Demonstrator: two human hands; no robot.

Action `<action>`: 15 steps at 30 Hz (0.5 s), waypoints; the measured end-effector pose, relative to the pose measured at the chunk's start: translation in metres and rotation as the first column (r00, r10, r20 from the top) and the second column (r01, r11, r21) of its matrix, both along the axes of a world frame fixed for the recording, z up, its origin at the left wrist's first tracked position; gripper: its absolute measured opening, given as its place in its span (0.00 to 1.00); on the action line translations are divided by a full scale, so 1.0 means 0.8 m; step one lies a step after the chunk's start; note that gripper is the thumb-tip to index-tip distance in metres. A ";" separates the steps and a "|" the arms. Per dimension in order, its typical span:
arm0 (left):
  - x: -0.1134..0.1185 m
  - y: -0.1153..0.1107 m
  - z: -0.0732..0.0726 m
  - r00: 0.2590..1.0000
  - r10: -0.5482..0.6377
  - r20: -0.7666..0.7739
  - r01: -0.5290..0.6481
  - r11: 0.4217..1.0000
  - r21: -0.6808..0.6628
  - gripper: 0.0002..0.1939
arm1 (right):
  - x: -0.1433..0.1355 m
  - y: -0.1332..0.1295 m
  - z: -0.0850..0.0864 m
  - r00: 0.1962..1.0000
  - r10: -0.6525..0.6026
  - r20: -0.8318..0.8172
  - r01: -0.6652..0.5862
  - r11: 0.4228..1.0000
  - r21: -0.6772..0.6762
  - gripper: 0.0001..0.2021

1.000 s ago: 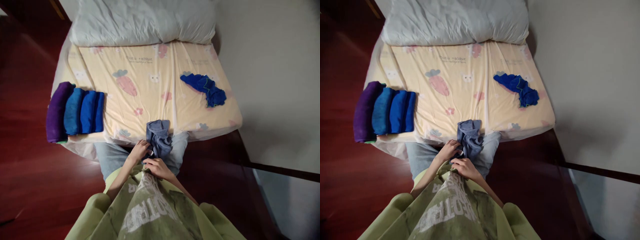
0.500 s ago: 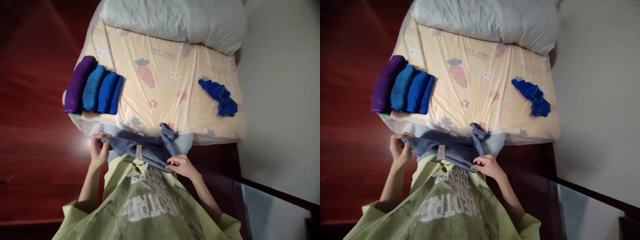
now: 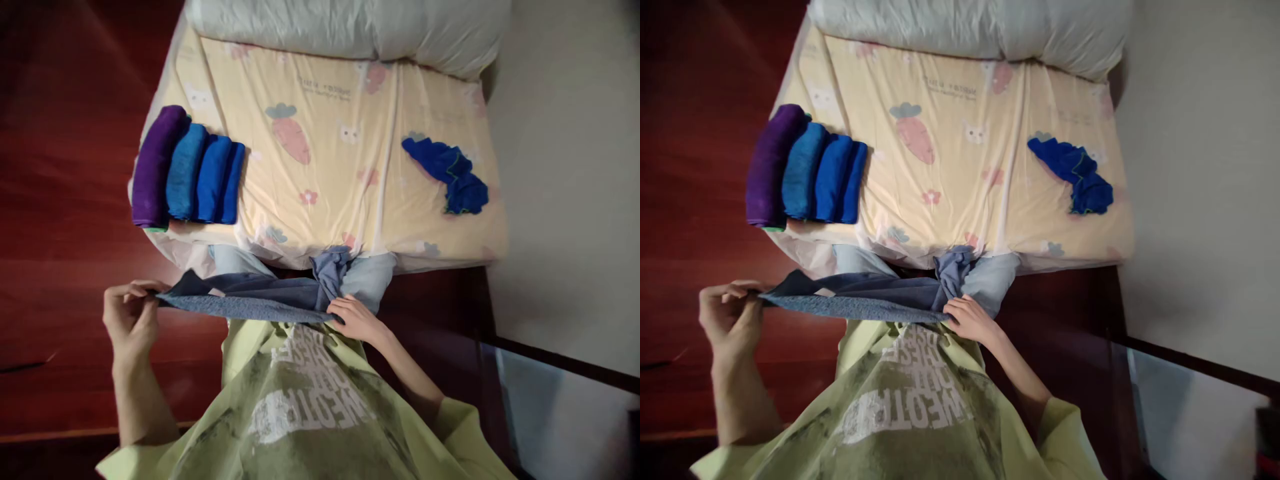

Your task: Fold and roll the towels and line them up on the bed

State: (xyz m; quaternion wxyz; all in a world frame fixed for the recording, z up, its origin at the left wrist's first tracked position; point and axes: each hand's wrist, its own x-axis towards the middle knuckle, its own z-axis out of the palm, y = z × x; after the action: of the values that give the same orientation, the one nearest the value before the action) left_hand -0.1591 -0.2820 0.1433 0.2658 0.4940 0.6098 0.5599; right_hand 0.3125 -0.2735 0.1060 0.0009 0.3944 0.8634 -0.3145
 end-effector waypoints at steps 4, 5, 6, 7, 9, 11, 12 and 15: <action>-0.024 -0.030 0.004 0.988 -0.070 -0.135 0.028 0.956 -0.293 0.06 | 0.008 0.004 0.000 0.985 0.144 0.093 -0.152 0.986 0.075 0.05; -0.027 -0.037 0.007 0.981 -0.095 -0.166 0.033 0.939 -0.342 0.06 | 0.007 0.000 0.004 0.979 0.192 0.070 -0.198 0.976 0.087 0.06; -0.029 -0.044 0.011 0.974 -0.123 -0.191 0.042 0.923 -0.381 0.08 | 0.005 -0.006 0.010 0.972 0.229 0.047 -0.233 0.968 0.098 0.06; -0.031 -0.050 0.015 0.966 -0.146 -0.215 0.045 0.909 -0.415 0.09 | 0.005 -0.014 0.016 0.966 0.256 0.031 -0.257 0.961 0.103 0.06; -0.033 -0.062 0.022 0.944 -0.181 -0.277 0.029 0.878 -0.477 0.12 | 0.007 -0.032 0.030 0.961 0.271 0.047 -0.274 0.958 0.086 0.05; -0.037 -0.072 0.025 0.920 -0.217 -0.325 0.014 0.850 -0.527 0.13 | 0.016 -0.047 0.038 0.960 0.251 0.126 -0.257 0.966 0.035 0.03; -0.040 -0.076 0.025 0.910 -0.248 -0.331 0.027 0.834 -0.550 0.12 | 0.022 -0.052 0.040 0.957 0.231 0.178 -0.236 0.972 0.008 0.04; -0.049 -0.083 0.025 0.881 -0.375 -0.287 0.139 0.787 -0.601 0.10 | 0.045 -0.056 0.035 0.933 0.151 0.327 -0.150 0.988 -0.029 0.11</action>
State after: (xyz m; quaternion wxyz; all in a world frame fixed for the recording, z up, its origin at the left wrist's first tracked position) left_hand -0.1987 -0.3486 0.1637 0.3473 0.5748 0.7129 0.2016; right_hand 0.3487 -0.3180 0.1343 0.1693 0.3739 0.8783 -0.2452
